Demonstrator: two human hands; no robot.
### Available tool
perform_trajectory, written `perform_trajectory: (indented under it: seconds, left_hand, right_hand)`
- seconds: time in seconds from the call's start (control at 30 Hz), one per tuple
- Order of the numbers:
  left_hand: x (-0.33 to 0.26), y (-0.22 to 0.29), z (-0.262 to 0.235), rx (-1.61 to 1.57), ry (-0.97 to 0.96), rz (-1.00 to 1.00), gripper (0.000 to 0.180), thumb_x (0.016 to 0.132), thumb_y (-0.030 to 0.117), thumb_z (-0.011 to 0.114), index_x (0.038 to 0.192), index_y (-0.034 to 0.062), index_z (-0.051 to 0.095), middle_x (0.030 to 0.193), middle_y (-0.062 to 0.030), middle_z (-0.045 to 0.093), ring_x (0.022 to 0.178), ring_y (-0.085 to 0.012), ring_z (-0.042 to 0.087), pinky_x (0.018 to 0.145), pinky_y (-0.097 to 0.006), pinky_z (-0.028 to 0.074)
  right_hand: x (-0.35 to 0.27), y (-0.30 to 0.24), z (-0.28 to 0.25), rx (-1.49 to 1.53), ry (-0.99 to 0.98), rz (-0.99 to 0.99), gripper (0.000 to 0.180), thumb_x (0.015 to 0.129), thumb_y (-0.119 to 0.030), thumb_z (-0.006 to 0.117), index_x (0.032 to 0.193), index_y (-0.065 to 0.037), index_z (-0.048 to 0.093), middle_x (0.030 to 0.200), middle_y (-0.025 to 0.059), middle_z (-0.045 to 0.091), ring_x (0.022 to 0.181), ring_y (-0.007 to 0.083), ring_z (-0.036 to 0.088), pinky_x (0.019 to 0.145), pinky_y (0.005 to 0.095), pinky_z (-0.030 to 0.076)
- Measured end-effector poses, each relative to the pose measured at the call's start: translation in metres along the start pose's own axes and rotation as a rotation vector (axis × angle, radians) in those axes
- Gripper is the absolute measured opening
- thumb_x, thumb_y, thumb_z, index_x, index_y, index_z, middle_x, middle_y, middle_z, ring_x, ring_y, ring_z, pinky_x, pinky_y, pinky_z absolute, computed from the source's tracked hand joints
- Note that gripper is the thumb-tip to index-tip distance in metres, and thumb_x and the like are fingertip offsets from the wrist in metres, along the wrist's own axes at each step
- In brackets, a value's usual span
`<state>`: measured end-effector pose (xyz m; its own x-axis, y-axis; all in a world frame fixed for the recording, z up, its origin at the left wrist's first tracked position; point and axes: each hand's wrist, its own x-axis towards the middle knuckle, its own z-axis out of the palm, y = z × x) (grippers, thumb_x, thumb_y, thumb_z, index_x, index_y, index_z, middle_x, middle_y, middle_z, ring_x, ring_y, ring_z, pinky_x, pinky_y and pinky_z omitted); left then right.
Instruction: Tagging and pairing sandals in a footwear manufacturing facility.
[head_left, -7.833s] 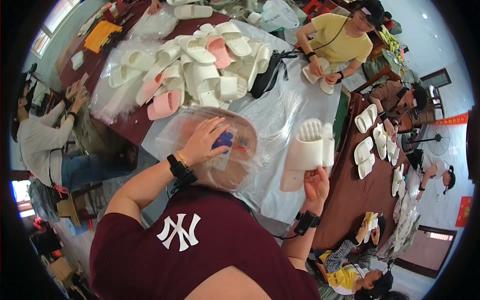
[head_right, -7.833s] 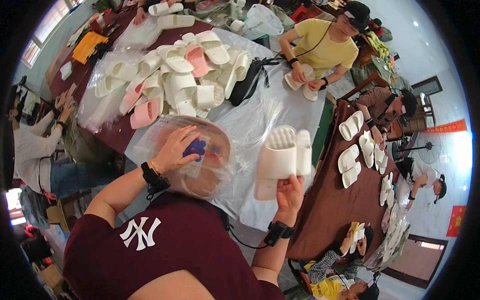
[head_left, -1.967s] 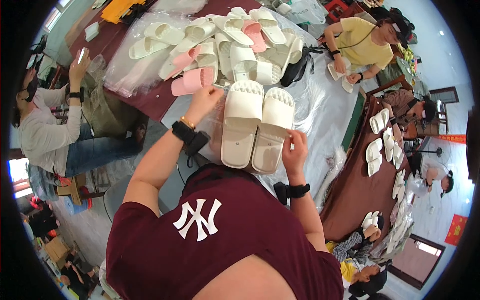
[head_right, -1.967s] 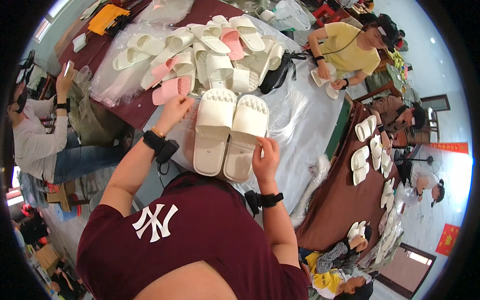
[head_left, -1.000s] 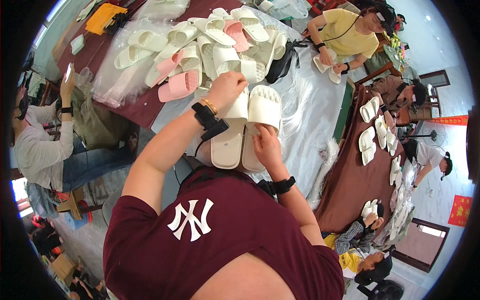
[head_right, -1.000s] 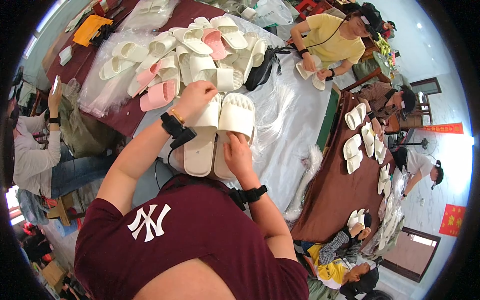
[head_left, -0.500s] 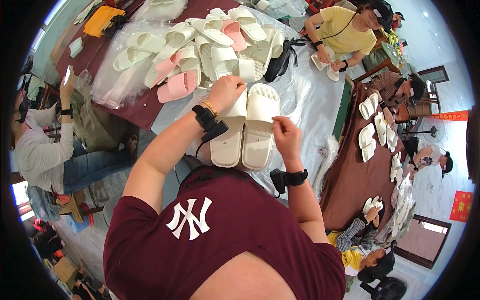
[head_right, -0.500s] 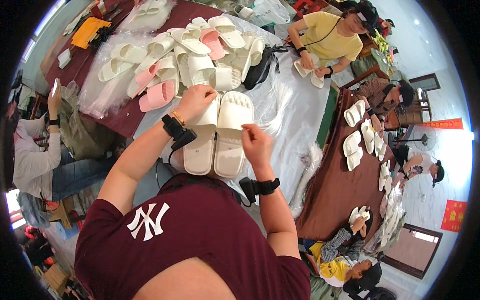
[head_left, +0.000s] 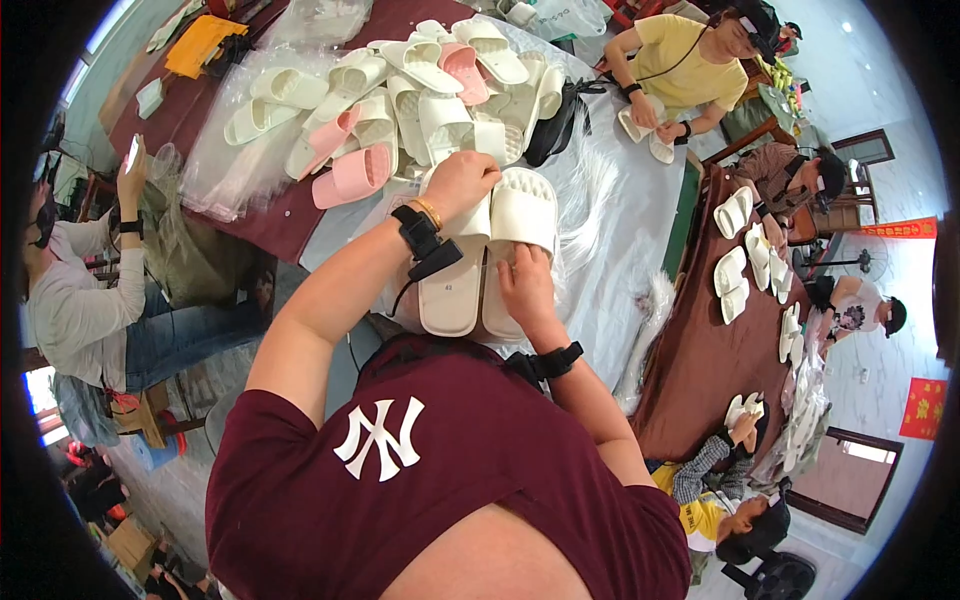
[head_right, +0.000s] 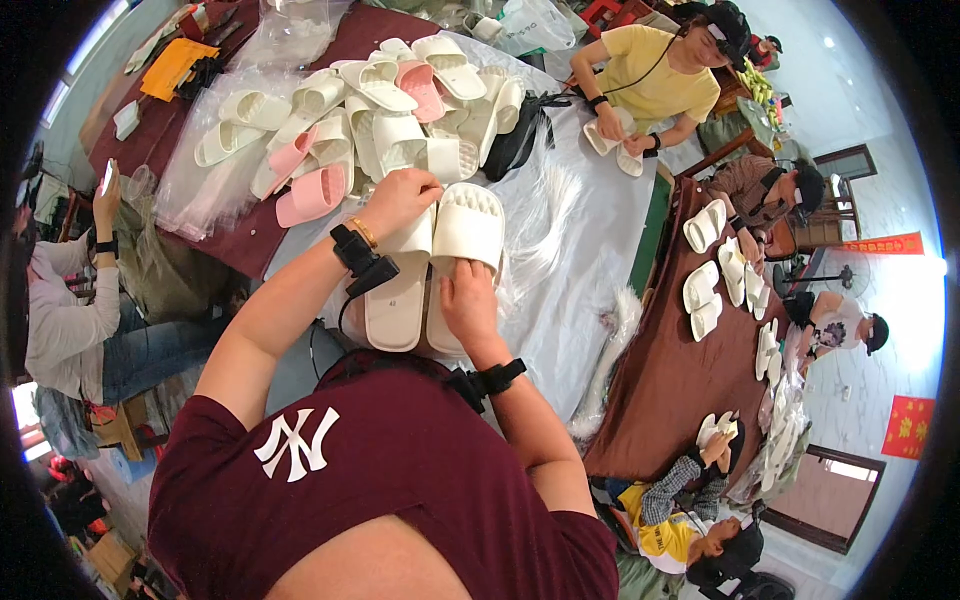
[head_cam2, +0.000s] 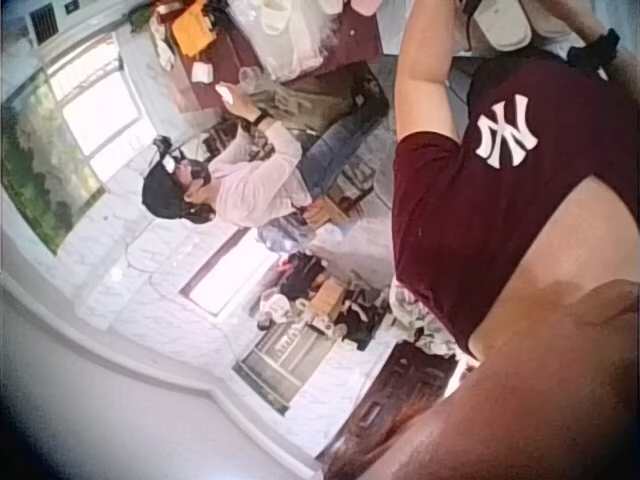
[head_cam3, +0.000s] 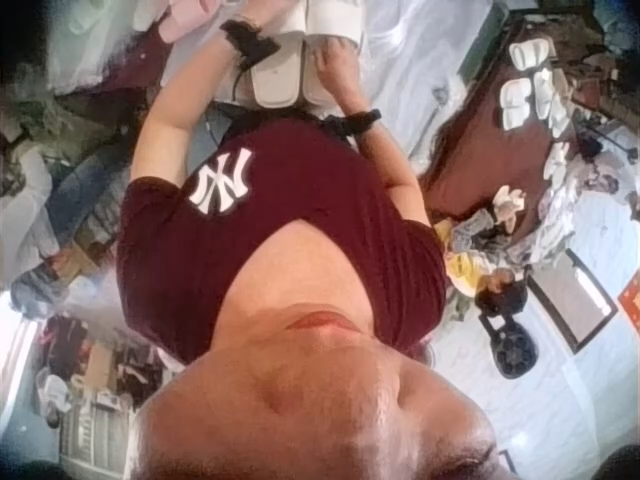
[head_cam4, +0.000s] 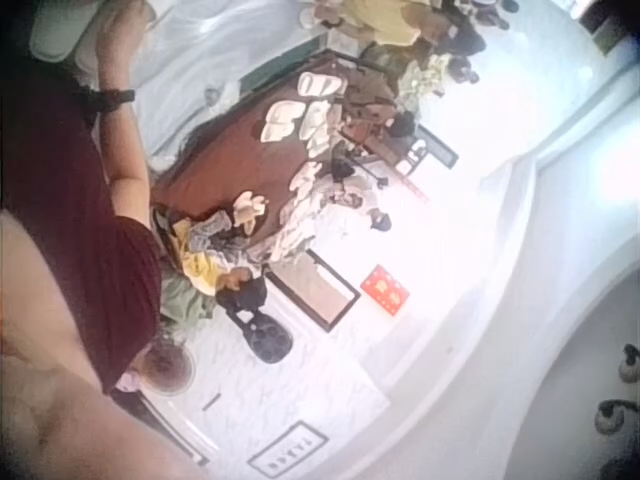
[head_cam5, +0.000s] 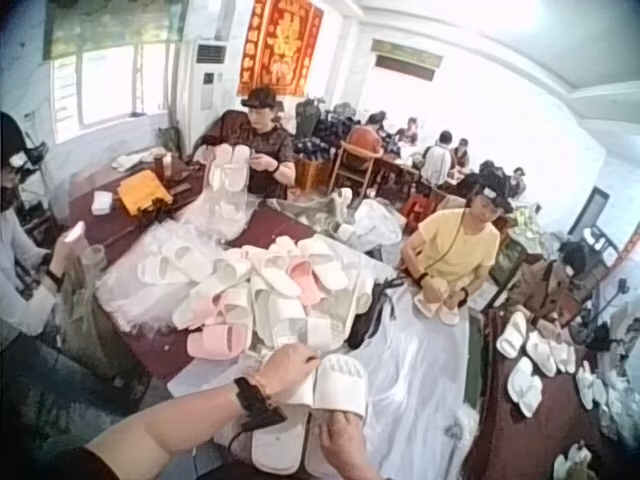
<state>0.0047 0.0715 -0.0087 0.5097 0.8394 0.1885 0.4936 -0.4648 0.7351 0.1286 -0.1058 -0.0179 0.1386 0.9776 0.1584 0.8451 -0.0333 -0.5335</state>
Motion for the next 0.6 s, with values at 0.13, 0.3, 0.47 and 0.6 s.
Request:
perform_trajectory:
  seconds: [0.13,0.3,0.47,0.6]
  left_hand:
    - [0.016,0.002,0.009,-0.02,-0.09,0.061,0.022,0.081,0.022,0.061,0.092,0.005,0.071,0.087,-0.0158,0.069,0.081,-0.033,0.065,0.075,-0.041,0.051]
    - [0.027,0.005,0.026,0.126,-0.03,0.214,0.02,0.081,0.017,0.059,0.095,0.0103,0.071,0.088,-0.013,0.069,0.08,-0.0307,0.066,0.074,-0.041,0.052]
    - [0.04,0.01,0.035,0.401,-0.04,0.37,0.016,0.08,0.014,0.058,0.09,0.0129,0.07,0.081,-0.01,0.068,0.077,-0.0273,0.067,0.067,-0.04,0.053]
    - [0.043,0.008,0.034,0.483,-0.117,0.354,0.012,0.081,0.016,0.059,0.084,0.0124,0.07,0.078,-0.0092,0.067,0.079,-0.0277,0.066,0.068,-0.04,0.052]
  right_hand:
    - [0.001,0.002,0.007,-0.107,0.006,-0.023,0.031,0.081,-0.014,0.062,0.107,0.003,0.057,0.104,0.0217,0.056,0.099,0.0405,0.052,0.085,0.0481,0.045]
    - [0.003,0.001,0.009,-0.114,0.014,-0.031,0.031,0.08,-0.016,0.063,0.104,0.002,0.057,0.103,0.0224,0.057,0.097,0.0411,0.053,0.084,0.048,0.046]
    - [0.002,-0.001,0.005,-0.08,0.011,-0.02,0.031,0.079,-0.016,0.063,0.103,0.004,0.057,0.104,0.0235,0.056,0.099,0.0429,0.052,0.086,0.0493,0.044]
    - [0.003,0.003,0.008,-0.02,-0.007,-0.009,0.03,0.079,-0.016,0.063,0.1,0.004,0.056,0.106,0.0248,0.055,0.1,0.0444,0.05,0.088,0.0505,0.042]
